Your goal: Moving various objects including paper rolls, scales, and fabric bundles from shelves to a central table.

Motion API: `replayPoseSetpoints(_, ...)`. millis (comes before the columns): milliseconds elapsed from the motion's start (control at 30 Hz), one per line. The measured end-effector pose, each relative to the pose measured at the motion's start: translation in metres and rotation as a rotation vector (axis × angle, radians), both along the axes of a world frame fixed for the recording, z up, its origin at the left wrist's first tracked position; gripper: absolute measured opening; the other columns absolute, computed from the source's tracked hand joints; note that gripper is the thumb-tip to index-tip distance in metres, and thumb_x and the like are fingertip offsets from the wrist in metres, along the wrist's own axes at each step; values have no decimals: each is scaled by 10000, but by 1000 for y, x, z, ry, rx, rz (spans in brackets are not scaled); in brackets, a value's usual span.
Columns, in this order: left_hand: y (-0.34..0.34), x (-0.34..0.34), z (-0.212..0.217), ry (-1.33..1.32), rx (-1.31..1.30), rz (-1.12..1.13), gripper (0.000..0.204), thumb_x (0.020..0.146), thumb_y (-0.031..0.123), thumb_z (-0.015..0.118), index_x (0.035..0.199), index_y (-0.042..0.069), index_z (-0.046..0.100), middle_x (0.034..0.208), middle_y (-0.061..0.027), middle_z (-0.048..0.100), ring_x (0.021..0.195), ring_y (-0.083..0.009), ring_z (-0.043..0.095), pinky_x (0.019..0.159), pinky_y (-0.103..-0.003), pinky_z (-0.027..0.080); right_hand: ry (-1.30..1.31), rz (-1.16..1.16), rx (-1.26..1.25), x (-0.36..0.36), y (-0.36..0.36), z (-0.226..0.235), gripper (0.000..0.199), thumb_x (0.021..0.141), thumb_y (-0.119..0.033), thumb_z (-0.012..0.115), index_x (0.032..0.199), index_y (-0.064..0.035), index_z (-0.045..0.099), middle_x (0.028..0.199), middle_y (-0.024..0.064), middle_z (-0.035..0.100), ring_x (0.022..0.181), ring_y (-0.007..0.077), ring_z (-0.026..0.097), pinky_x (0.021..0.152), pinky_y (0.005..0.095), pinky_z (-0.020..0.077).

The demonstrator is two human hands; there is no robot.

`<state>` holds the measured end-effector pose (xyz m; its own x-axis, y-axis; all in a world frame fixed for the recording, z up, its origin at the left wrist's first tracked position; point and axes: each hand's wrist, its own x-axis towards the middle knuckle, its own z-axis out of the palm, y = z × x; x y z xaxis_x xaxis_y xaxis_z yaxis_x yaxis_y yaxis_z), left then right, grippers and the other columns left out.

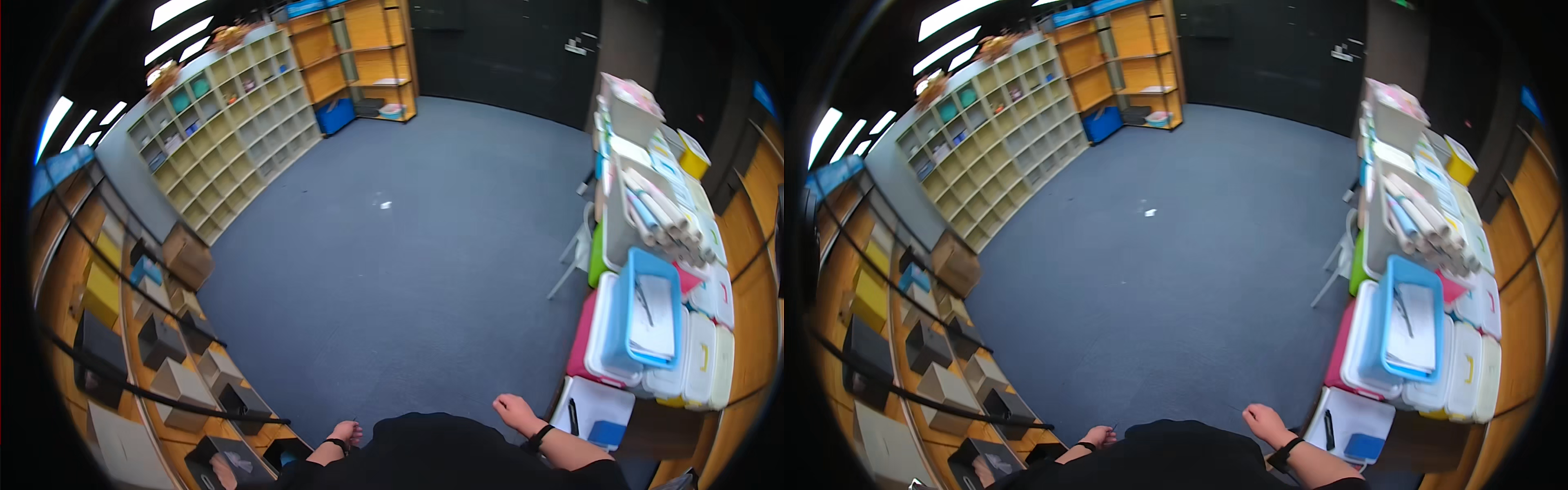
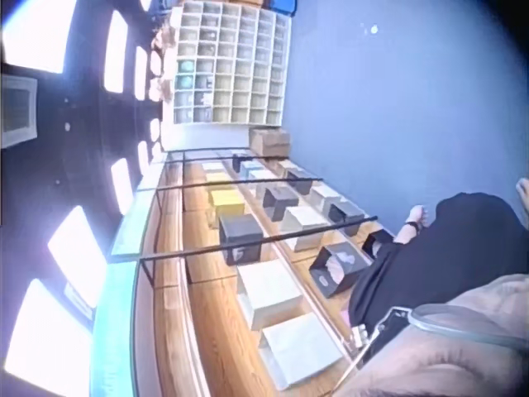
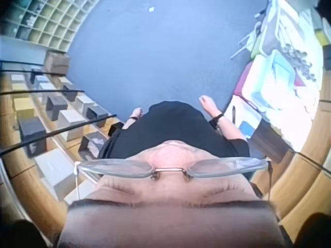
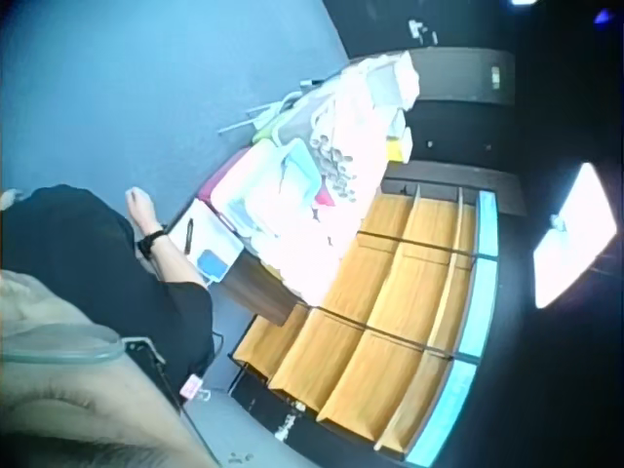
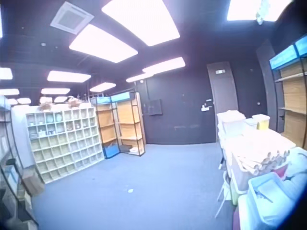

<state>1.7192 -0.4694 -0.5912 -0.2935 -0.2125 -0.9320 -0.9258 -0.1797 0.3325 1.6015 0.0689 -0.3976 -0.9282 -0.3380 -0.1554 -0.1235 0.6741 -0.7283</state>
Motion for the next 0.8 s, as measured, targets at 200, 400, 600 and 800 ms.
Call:
replayPoseSetpoints(200, -88, -14, 29, -73, -72, -2, 195, 945, 242, 503, 1047, 125, 620, 920, 5, 665, 736, -141, 616, 601, -351, 490, -193, 419, 485, -80, -41, -38, 326, 886, -340, 499, 884, -65, 673, 927, 181, 681, 920, 392, 631, 811, 482, 512)
replayPoseSetpoints(400, -142, -18, 11, -31, -72, 276, 185, 947, 224, 498, 1030, 101, 608, 955, -25, 665, 774, -158, 613, 657, -352, 498, -365, 96, 588, -200, -18, -226, 320, 830, -317, 534, 891, -56, 708, 935, 178, 698, 903, 349, 664, 854, 429, 520)
replayPoseSetpoints(600, -166, -29, -24, 70, -169, -46, 233, 897, 275, 491, 846, 100, 636, 802, -34, 661, 792, -168, 630, 673, -372, 496, -690, 475, 815, -311, -105, -249, 288, 873, -360, 577, 981, -134, 718, 1031, 214, 681, 945, 263, 677, 821, 457, 516)
replayPoseSetpoints(800, -169, -24, -42, 91, 44, 641, 303, 888, 318, 475, 859, 79, 661, 808, -75, 663, 776, -218, 604, 758, -363, 461, -425, 943, 971, -549, -293, -224, 276, 868, -292, 515, 830, -111, 721, 884, 148, 708, 843, 279, 690, 791, 400, 539)
